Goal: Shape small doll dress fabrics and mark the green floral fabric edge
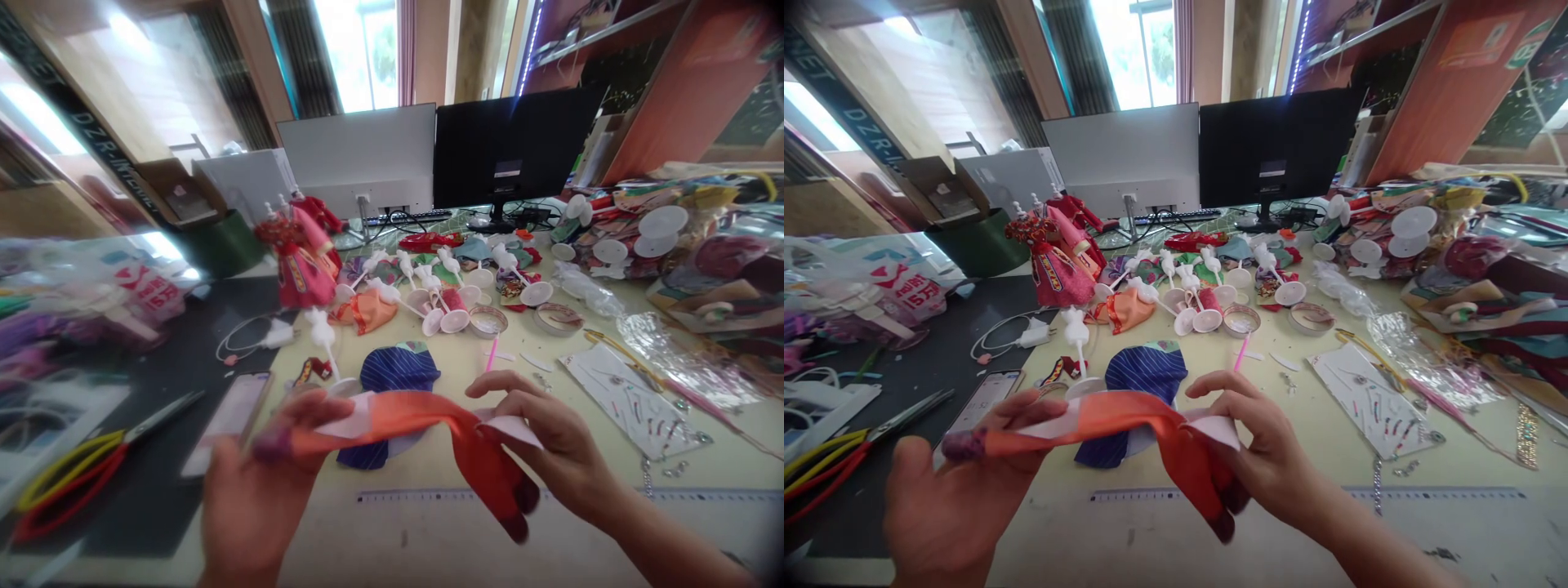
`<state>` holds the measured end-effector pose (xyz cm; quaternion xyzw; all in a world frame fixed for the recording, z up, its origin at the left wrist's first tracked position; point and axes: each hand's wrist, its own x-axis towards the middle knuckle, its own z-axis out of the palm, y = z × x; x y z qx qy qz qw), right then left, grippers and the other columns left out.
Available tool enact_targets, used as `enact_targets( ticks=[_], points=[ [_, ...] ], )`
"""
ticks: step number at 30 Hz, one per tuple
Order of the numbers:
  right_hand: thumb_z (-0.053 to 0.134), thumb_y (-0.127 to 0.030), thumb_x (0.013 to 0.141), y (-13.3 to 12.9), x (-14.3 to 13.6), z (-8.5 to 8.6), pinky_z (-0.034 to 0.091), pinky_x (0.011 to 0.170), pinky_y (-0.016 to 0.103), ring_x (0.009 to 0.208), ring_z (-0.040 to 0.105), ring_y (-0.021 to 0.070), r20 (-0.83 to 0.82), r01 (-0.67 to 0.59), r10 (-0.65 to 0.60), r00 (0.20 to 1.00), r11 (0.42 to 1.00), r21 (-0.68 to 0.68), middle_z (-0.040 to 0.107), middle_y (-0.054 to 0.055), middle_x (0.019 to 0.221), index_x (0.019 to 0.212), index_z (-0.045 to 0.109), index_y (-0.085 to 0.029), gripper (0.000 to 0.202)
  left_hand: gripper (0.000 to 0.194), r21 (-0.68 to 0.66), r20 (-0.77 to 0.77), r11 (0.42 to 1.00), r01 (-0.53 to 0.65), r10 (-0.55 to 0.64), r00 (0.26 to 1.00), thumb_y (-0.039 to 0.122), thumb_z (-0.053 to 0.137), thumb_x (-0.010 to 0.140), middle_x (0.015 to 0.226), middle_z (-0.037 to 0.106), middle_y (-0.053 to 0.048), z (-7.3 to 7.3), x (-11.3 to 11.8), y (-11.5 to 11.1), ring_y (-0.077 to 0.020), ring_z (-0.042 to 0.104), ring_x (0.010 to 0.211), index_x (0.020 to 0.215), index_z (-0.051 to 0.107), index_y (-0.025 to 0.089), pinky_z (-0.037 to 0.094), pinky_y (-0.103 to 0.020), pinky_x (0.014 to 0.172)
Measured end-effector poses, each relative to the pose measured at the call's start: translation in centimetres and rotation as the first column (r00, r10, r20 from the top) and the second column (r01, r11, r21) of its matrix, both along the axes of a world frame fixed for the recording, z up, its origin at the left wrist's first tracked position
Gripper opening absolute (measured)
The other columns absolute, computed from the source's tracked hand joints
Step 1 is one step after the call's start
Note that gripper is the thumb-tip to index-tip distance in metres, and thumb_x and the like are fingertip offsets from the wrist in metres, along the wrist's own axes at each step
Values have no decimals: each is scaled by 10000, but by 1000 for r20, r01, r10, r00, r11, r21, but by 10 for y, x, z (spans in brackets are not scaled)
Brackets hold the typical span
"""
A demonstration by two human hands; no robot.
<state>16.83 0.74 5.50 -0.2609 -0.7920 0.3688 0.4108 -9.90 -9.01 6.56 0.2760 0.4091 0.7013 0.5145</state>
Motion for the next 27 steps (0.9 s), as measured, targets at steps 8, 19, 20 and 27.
enact_targets(
  ticks=[8, 19, 20, 27],
  points=[
    [502, -364, 902, -10, -7, 0, 463, 852, 388, 704, 585, 172, -309, -165, 13, 951, 867, -470, 615, 20, 678, 677, 615, -225, 288, 443, -284, -553, 945, -160, -25, 833, 470, 643, 760, 920, 700, -95, -20, 2, 13, -186, 637, 620, 1080, 614, 165, 507, -269, 551],
    [526, -447, 880, -15, -27, -1, 455, 559, 243, 587, 565, 124, -216, -132, -6, 976, 776, -617, 630, 15, 659, 718, 557, -172, 320, 135, -66, -759, 906, 418, -318, 568, 212, 647, 790, 929, 630, -37, -15, 69, 25, -179, 580, 881, 916, 605, 183, 441, -272, 812],
    [523, -445, 883, -15, -27, -3, 447, 553, 235, 583, 554, 117, -216, -124, -15, 976, 777, -617, 623, 9, 657, 716, 554, -173, 320, 58, -54, -754, 908, 416, -311, 579, 203, 630, 803, 858, 618, -23, -16, 71, 26, -161, 575, 820, 836, 592, 175, 440, -260, 771],
    [521, -458, 881, -18, -31, -13, 425, 574, 231, 602, 496, 107, -259, -81, -90, 962, 808, -583, 547, -8, 657, 695, 534, -179, 336, 120, 19, -758, 926, 378, -233, 610, 231, 626, 805, 873, 592, -35, -26, 78, 24, -168, 552, 824, 901, 583, 172, 427, -282, 774]
  ],
)
